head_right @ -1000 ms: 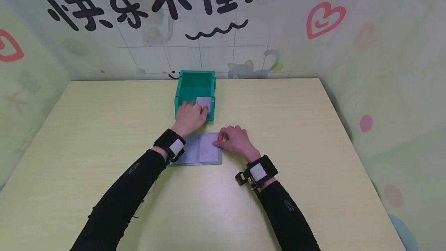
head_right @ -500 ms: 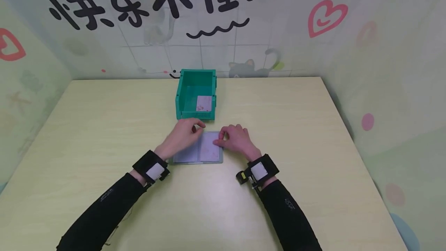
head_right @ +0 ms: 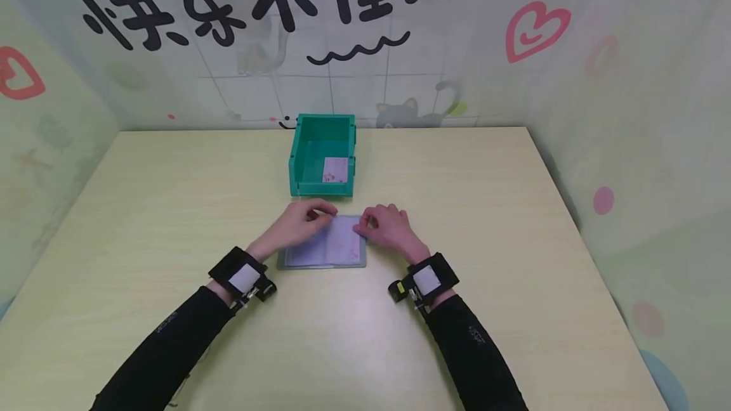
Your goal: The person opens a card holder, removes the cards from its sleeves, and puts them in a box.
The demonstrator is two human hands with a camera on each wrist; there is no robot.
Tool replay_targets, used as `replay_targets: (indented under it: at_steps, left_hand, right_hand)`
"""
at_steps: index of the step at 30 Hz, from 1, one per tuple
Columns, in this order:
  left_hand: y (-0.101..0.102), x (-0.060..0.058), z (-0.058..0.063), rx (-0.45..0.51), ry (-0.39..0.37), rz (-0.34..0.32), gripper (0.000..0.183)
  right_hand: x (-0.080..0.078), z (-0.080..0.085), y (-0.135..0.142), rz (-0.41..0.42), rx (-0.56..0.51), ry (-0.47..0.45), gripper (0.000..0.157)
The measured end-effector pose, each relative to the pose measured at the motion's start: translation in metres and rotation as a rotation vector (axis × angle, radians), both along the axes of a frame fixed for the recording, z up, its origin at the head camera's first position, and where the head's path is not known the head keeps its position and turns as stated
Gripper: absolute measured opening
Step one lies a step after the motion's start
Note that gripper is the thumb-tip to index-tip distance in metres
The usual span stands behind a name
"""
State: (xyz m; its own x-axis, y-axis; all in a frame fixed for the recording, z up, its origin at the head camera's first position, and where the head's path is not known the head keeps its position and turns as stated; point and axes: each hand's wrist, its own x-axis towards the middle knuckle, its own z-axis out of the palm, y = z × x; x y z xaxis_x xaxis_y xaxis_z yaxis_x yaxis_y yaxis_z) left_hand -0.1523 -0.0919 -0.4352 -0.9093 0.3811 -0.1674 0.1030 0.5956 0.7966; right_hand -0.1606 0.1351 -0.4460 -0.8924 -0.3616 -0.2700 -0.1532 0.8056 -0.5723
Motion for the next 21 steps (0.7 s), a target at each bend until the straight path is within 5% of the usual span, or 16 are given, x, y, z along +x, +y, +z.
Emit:
replay_targets:
  at_steps: [12,21]
  left_hand:
    - [-0.007,-0.007,-0.001,0.033,-0.054,0.007,0.044]
    - [-0.011,-0.003,0.003,-0.071,0.050,-0.037,0.020]
  right_hand:
    - [0.000,-0.001,0.001,0.003,-0.034,-0.015,0.020]
    - [0.000,0.000,0.001,0.008,-0.001,-0.007,0.044]
